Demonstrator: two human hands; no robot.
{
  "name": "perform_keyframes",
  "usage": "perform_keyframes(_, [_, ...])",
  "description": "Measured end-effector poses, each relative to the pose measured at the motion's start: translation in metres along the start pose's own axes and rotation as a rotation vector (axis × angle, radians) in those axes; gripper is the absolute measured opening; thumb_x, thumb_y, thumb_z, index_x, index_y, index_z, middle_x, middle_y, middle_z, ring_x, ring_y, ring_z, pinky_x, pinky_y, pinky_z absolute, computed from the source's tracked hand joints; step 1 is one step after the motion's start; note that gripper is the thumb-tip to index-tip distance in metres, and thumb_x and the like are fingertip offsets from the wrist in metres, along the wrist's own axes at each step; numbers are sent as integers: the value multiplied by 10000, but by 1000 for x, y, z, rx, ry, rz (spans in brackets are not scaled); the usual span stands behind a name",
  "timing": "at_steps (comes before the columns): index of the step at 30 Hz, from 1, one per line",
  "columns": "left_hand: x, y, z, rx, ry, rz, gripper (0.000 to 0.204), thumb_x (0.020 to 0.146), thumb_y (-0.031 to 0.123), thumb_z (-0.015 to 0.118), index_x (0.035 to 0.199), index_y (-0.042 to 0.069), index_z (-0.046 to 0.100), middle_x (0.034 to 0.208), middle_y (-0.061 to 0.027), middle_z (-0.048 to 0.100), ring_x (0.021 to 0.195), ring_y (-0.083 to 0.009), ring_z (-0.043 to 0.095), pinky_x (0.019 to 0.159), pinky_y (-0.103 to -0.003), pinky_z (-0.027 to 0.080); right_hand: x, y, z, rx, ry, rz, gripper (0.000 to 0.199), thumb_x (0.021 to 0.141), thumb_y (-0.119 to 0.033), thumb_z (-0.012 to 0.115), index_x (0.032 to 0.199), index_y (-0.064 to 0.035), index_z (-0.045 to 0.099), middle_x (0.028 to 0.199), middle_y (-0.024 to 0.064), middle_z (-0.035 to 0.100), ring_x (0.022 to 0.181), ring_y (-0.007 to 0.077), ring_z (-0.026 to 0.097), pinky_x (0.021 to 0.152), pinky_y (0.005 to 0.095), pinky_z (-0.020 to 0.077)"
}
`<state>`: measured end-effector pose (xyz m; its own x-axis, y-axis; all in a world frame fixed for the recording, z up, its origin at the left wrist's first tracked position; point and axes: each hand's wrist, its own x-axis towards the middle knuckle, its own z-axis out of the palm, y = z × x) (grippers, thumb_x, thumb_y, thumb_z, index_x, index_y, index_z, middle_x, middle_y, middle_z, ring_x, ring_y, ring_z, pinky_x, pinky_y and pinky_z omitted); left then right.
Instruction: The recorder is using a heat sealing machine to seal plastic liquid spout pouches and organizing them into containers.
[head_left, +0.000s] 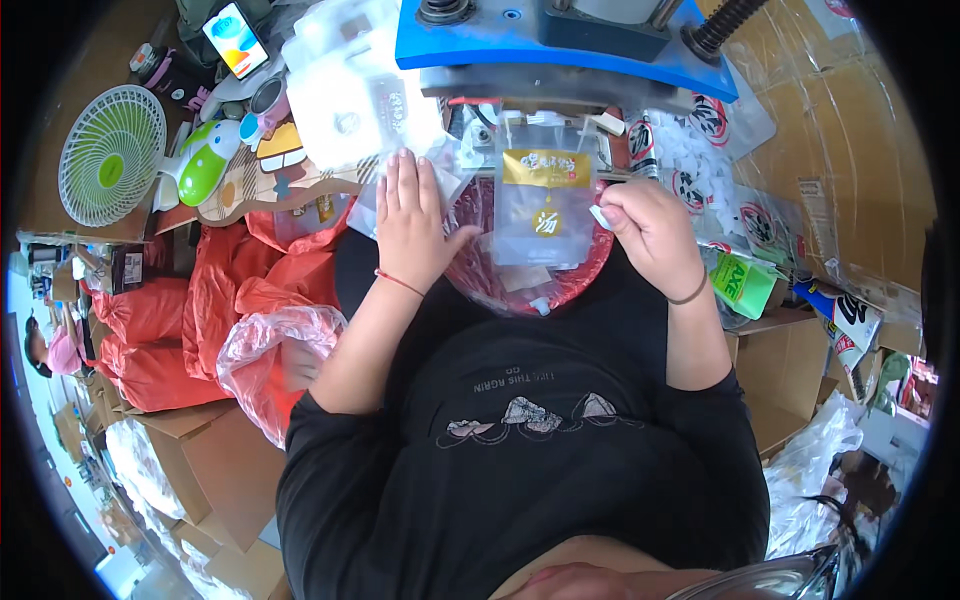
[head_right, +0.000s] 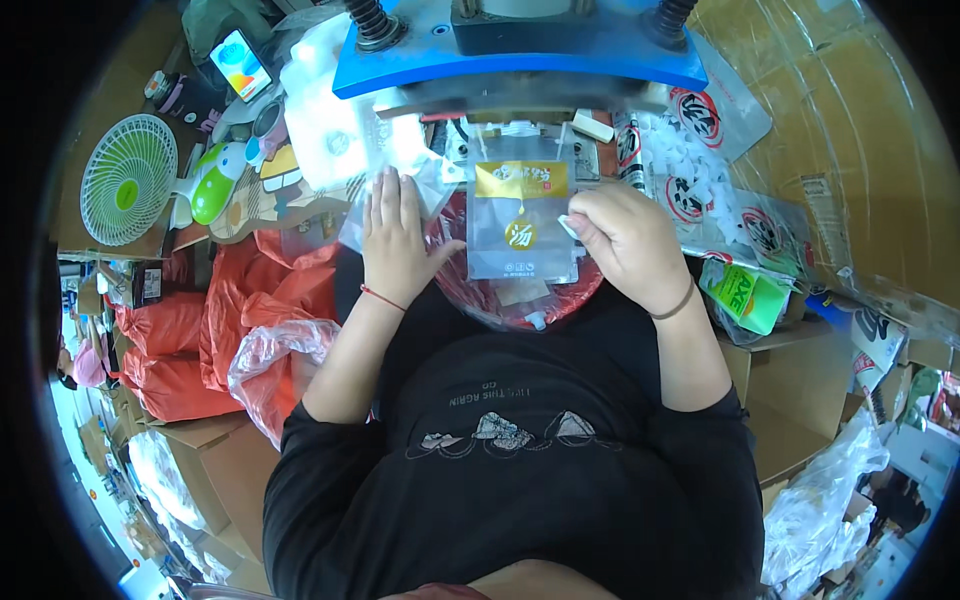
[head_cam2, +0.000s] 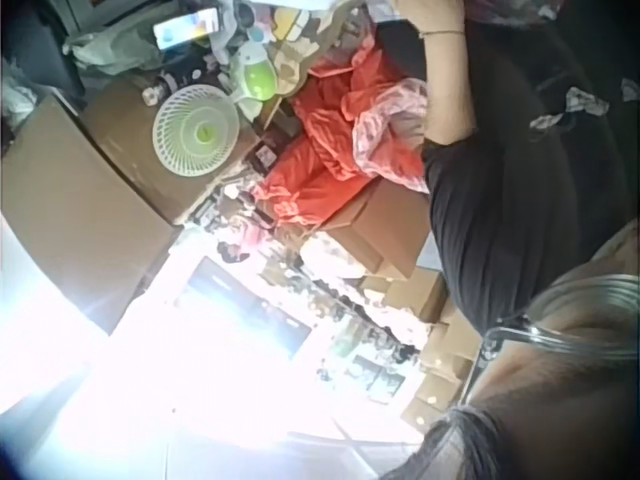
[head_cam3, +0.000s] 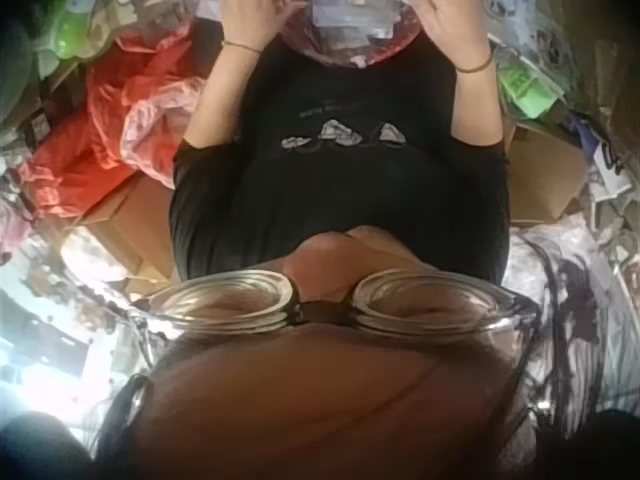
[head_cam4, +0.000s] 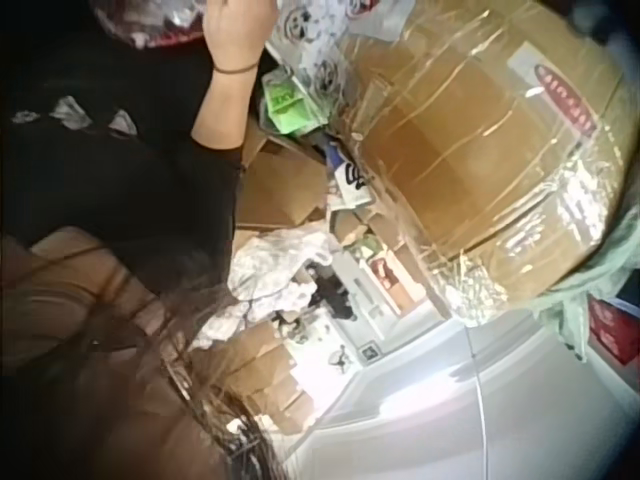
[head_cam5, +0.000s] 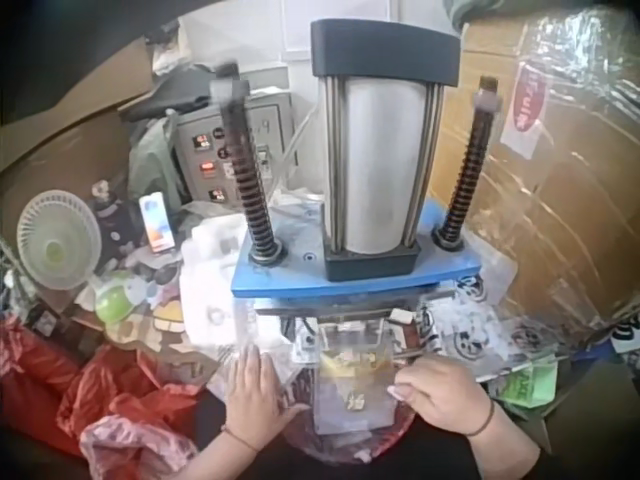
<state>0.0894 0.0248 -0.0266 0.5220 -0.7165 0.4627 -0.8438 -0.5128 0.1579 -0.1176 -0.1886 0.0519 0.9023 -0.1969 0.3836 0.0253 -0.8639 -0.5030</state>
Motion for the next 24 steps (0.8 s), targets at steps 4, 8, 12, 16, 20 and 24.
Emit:
perform_keyframes(4, [-9,-15,1,128,38,-2,403,853,159,704,1228,32,630,1316,-248,535,1140,-408,567,968,-443,451,-15,1,2,-24,48,25,125,918,-167,649,950,-49,621,816,110,617,749,317,595,663,396,472])
perform_keyframes(8, [-19,-23,-22,-415,79,-208,334,881,113,686,1202,27,649,1155,-203,638,1005,-326,643,877,-373,501,-21,3,0,17,81,58,134,939,-163,630,930,-29,629,781,108,594,728,296,576,680,372,465])
perform_keyframes(12, [-32,2,-34,-1189,-177,-455,215,930,74,646,1136,18,678,977,-116,703,866,-186,671,781,-279,514,-12,-1,0,92,20,34,148,948,-169,621,938,-21,629,783,106,594,729,286,576,686,357,466])
perform_keyframes(16, [-29,30,-28,-1294,-462,-360,163,977,90,610,1091,6,692,930,-48,716,842,-88,649,759,-235,508,13,-22,1,292,53,55,144,953,-164,616,930,-22,627,773,96,589,723,276,571,686,347,463])
perform_keyframes(20, [-26,57,-26,-1382,-640,-356,176,994,107,598,1097,0,693,951,-26,720,863,-76,645,776,-237,514,28,-33,-11,421,170,162,154,961,-175,610,939,-24,630,779,83,597,731,262,573,697,342,466])
perform_keyframes(24, [-21,77,-32,-1676,-842,-451,193,994,111,606,1118,-15,683,990,-46,725,899,-86,652,811,-266,529,32,-22,-23,155,-95,61,198,967,-216,609,986,-21,637,838,97,622,779,269,587,730,349,475])
